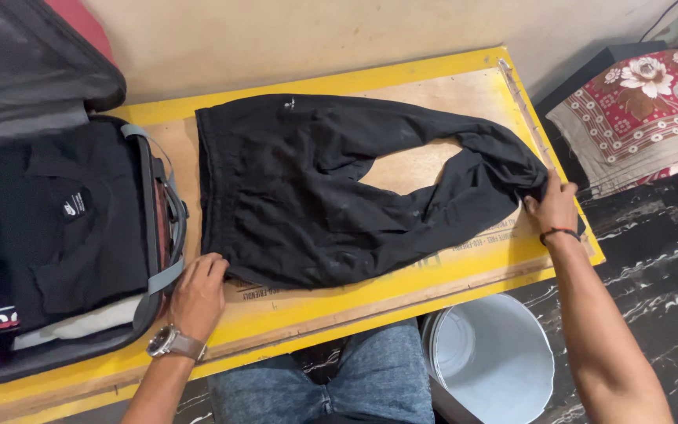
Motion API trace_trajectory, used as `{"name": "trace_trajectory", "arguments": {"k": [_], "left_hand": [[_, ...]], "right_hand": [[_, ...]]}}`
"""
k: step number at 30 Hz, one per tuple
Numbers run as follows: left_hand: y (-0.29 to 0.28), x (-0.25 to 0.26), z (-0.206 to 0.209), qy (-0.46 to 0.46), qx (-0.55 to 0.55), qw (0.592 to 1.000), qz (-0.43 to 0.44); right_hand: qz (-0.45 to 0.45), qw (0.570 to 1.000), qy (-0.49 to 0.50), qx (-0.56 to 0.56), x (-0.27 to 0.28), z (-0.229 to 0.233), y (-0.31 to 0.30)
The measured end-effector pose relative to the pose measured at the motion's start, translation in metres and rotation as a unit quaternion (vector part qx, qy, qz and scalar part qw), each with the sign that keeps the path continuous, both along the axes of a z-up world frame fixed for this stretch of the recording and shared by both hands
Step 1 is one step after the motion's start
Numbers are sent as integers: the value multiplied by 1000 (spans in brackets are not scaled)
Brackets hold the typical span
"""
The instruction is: The person folds a purple t-shirt and a pair of black pants on a yellow table, then places them into an open suitcase. The person handles each garment one at a time, smoothing and folding them neatly before packing.
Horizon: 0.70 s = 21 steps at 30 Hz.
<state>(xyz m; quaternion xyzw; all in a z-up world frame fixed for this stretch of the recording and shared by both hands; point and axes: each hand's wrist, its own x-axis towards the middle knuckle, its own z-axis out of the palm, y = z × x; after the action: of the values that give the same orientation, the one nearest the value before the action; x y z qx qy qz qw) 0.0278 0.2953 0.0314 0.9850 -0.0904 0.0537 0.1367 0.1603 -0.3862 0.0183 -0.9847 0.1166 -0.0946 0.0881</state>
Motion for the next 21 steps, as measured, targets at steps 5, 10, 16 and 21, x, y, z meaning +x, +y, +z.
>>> {"name": "trace_trajectory", "arguments": {"k": [5, 10, 16, 21], "left_hand": [[1, -19, 1, -22, 143, 989, -26], [3, -26, 10, -40, 140, 989, -34], [-9, -27, 5, -39, 103, 994, 11], [-8, -29, 4, -41, 94, 995, 14]], "right_hand": [[-80, 986, 90, -111, 30, 11, -47], [-51, 971, -234, 18, 58, 55, -117], [122, 983, -99, -98, 59, 34, -100], [145, 989, 15, -4, 19, 1, -22]]}}
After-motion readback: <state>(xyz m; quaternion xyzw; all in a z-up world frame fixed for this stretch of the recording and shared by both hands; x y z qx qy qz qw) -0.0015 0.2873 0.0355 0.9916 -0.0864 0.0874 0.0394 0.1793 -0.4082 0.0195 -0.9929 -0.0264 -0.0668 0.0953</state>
